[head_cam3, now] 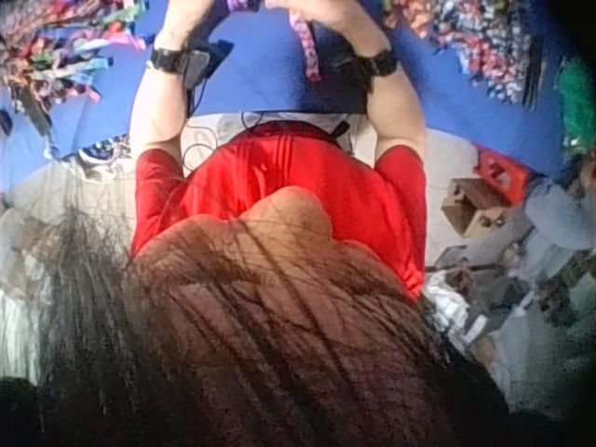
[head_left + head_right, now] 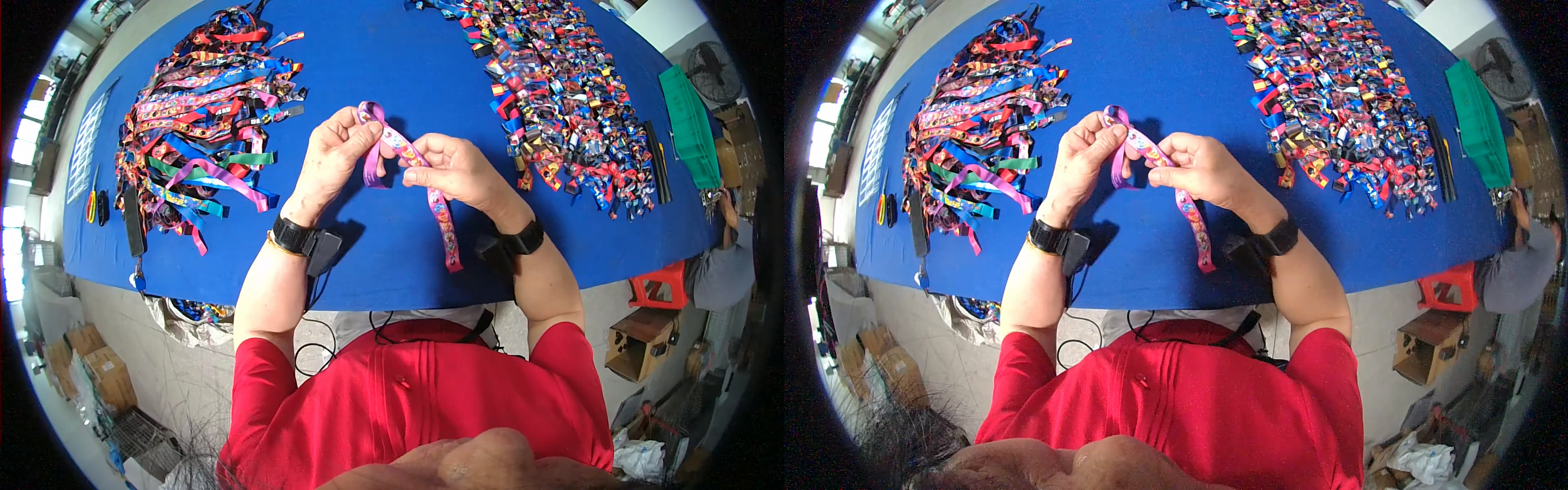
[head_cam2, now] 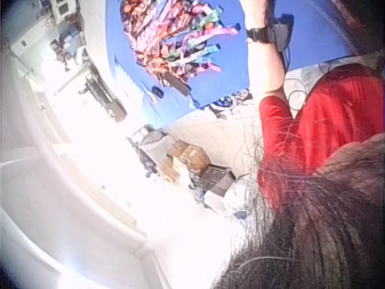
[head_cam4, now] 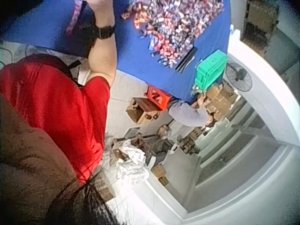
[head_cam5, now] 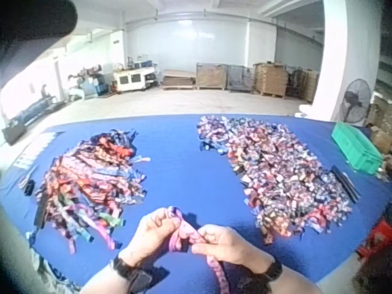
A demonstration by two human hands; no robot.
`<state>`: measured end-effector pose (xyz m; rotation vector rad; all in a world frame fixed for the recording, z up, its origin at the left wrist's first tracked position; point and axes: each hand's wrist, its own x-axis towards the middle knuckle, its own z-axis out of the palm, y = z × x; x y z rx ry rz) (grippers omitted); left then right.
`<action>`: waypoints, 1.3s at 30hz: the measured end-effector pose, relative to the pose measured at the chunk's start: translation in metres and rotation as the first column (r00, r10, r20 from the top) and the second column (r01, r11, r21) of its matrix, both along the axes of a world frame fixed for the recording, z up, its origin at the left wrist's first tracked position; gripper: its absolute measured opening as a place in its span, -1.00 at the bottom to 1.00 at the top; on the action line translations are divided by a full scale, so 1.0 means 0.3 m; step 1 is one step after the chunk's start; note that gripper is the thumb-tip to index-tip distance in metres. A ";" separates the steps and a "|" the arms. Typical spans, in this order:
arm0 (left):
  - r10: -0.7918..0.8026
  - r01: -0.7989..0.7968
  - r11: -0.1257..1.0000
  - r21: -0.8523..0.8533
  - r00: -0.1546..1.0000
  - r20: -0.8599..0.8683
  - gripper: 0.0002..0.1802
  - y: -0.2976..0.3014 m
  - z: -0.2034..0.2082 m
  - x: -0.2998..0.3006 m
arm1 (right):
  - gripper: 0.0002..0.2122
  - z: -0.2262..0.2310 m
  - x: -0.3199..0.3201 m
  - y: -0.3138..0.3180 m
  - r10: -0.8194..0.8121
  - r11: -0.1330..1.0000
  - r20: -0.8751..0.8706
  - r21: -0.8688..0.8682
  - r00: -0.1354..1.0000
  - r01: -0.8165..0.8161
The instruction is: Tying long colorful ribbons into decorative bows at a workstation.
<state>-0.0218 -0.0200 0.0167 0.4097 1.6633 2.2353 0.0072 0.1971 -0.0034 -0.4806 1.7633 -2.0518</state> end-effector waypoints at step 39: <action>-0.199 0.202 0.968 0.148 0.979 -0.032 -0.93 -0.016 0.027 0.022 | -0.79 0.086 -0.006 0.021 -0.207 0.978 0.053 0.038 0.977 0.205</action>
